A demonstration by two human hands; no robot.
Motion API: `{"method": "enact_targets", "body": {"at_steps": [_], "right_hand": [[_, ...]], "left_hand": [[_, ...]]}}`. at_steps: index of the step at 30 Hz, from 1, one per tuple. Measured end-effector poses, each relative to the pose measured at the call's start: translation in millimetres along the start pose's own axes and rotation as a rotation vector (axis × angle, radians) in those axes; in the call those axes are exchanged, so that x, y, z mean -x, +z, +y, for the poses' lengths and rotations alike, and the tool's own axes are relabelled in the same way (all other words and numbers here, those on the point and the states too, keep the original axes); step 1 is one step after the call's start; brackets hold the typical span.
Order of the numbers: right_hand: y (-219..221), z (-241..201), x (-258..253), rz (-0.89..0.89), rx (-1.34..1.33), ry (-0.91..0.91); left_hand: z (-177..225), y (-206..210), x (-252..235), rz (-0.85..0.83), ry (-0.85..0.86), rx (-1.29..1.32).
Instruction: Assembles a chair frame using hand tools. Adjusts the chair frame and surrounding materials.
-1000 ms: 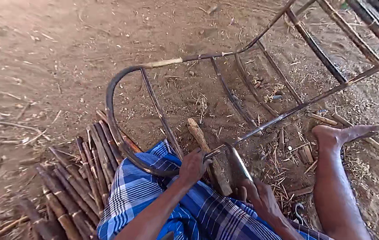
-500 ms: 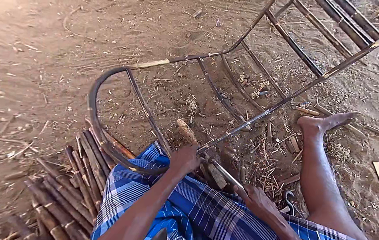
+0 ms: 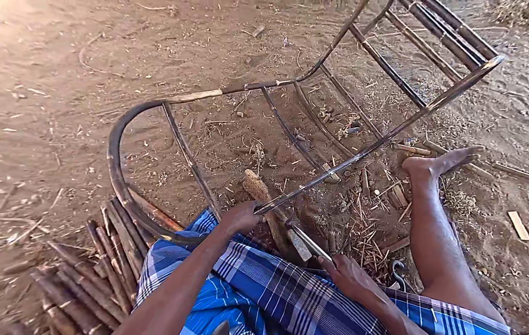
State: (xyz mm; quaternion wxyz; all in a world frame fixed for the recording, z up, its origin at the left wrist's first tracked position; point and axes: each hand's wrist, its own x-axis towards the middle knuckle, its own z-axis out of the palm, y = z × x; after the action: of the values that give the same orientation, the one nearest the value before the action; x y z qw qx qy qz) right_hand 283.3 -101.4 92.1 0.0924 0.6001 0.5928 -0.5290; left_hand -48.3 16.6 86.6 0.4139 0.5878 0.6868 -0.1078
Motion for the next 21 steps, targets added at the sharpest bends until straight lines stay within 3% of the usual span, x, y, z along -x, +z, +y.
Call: {"method": "enact_targets", "body": {"at_steps": [3,7,10,12,14,17,18,21], "right_hand": [[8,6,-13,0.105,-0.165,0.038],[15,-14,-53,0.451,-0.265,0.074],[0,-11,-95,0.724,0.036,0.062],[-4,-3,-109,0.859,0.201,-0.038],[5,-13,-105,0.798,0.305,-0.117],[28,-26,-110,0.349,0.245,0.116],[31,-29,-115,0.275,0.209,0.17],[47,-38,-120,0.214,-0.009,0.188]], "left_hand": [[-5,-5,7,0.028,0.028,-0.091],[-2,-4,20,0.116,0.002,-0.172],[3,-10,27,0.149,-0.003,-0.243],[7,-12,32,0.176,-0.002,-0.259],[11,-17,35,0.185,-0.008,-0.273],[22,-20,42,0.176,-0.029,-0.287],[24,-20,43,0.181,-0.036,-0.291],[22,-19,46,0.188,-0.047,-0.332]]}}
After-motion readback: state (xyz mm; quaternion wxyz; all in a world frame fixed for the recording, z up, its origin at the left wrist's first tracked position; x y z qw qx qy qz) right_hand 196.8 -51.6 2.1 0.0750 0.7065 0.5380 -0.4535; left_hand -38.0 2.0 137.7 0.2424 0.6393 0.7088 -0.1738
